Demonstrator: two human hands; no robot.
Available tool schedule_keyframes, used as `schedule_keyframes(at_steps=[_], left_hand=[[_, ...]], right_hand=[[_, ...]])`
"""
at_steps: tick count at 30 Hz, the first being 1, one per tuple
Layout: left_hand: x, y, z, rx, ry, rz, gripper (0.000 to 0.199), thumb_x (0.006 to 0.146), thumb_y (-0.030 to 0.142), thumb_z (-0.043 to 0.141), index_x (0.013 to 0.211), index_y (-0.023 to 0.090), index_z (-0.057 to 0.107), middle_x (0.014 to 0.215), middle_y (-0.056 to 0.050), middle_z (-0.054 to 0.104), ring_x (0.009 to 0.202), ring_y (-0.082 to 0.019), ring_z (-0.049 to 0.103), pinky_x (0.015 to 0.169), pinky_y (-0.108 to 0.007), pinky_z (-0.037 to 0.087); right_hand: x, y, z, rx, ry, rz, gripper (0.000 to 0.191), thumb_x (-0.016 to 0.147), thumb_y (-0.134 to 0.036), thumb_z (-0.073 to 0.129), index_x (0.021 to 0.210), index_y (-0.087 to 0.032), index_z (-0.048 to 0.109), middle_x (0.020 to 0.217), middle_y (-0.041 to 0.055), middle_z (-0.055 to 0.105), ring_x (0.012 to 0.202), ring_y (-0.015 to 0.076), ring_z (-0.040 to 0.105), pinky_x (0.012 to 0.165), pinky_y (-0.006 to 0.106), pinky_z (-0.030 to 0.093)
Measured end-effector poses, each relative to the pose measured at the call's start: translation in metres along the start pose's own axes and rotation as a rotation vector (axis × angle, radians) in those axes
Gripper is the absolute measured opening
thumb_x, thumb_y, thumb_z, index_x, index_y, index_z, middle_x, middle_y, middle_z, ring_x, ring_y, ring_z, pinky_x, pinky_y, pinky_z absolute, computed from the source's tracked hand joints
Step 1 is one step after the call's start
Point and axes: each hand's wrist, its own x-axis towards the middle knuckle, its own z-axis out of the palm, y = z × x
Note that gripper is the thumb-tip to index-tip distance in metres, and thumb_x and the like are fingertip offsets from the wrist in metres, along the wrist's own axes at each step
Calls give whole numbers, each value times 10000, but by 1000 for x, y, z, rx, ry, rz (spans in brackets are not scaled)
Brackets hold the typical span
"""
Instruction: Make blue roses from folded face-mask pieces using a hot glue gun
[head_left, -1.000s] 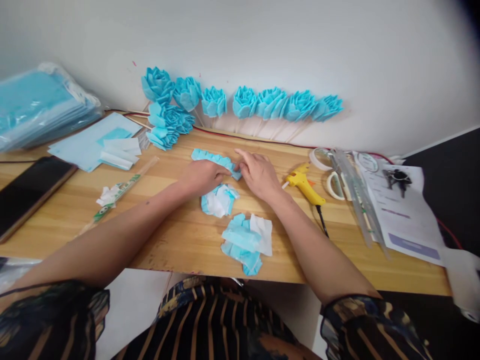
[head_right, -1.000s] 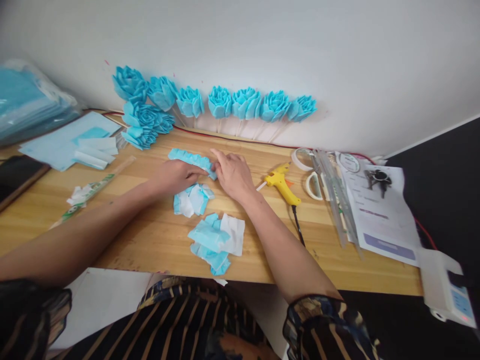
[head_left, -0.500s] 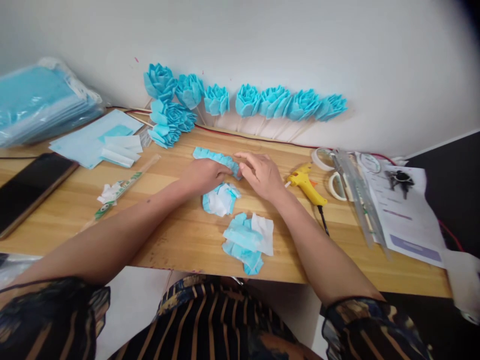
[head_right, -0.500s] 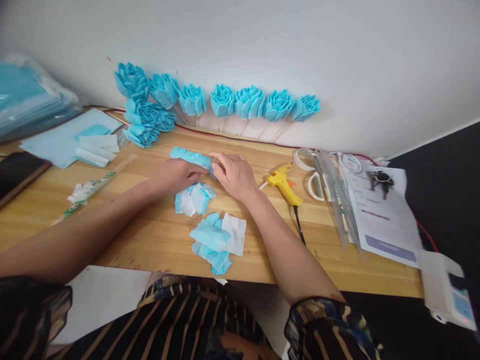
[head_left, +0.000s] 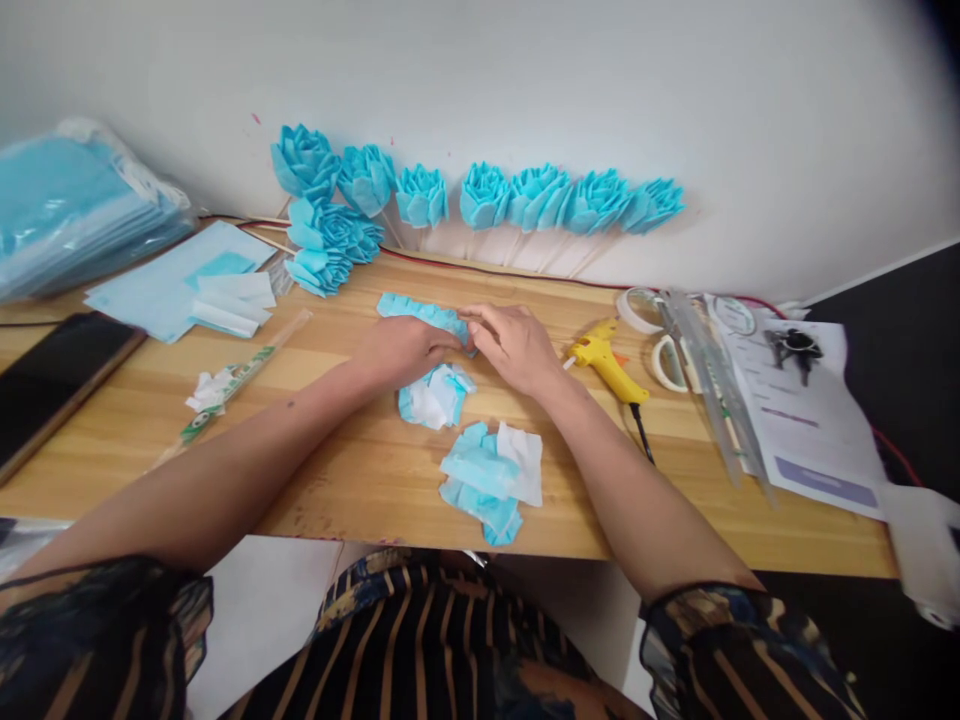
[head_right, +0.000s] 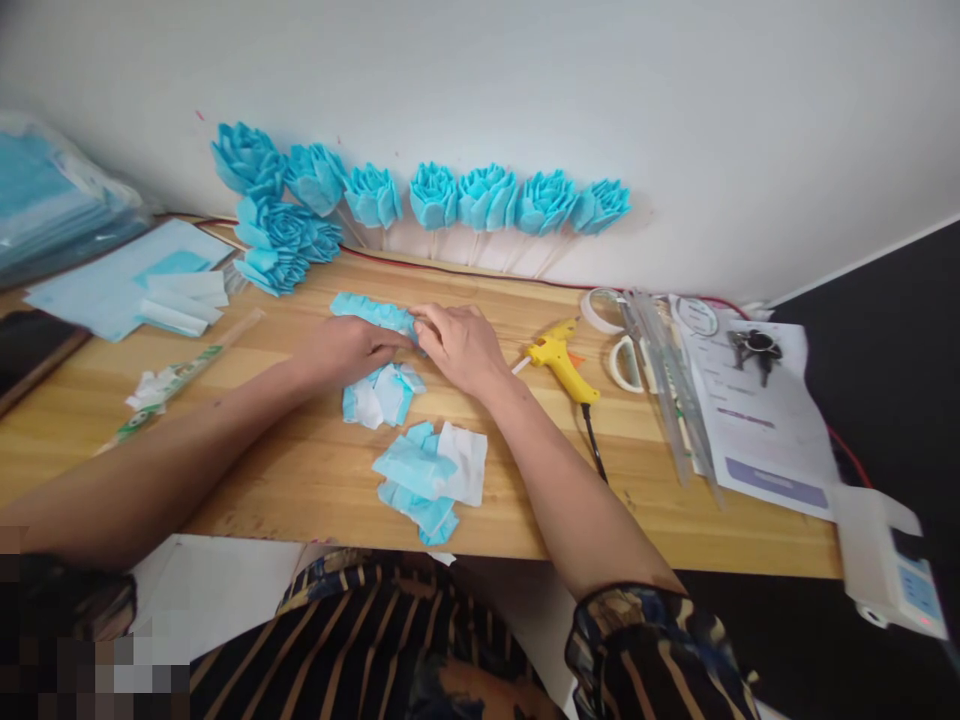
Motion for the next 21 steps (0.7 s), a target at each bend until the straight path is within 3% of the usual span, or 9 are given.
schedule_keyframes(at_steps=[4,8,11,16,21], left_hand=[[-1,2,-2,6,8,-8,380,960,233,456,1222,292,724,1086,-22,773,880,-186,661,724,-248,414],[-1,1,-2,-13,11,-10,369,951,247,470,1196,313,737,1118,-28,767,912,-212,678,726,-269,428],[-1,0,0,-18,22,-10,370,958,258,458,1195,318,736,1112,-32,769,917,-213,688,742,-278,441],[0,-2,3,-30,19,-16,353,960,274,476,1199,320,732,1114,-27,768,924,-207,688,773,-275,454],[0,-2,3,-37,14,-12,365,959,261,465,1198,320,734,1141,-33,762,939,-215,689,788,-282,466]], right_hand=[[-1,8,-4,59,51,67,314,987,-288,415,1152,-201,668,823,10,783,920,214,712,883,328,454],[-4,13,-8,97,128,156,317,986,-311,425,1122,-190,684,761,4,771,815,197,708,796,302,465],[-4,13,-8,100,157,138,310,985,-307,433,1124,-187,682,768,4,773,811,191,707,793,296,463],[-2,13,-5,-11,88,110,291,982,-302,440,1088,-204,693,789,12,778,854,219,717,800,316,458],[-3,12,-6,-44,143,145,297,983,-309,445,1107,-196,690,807,24,780,855,224,713,806,322,455]])
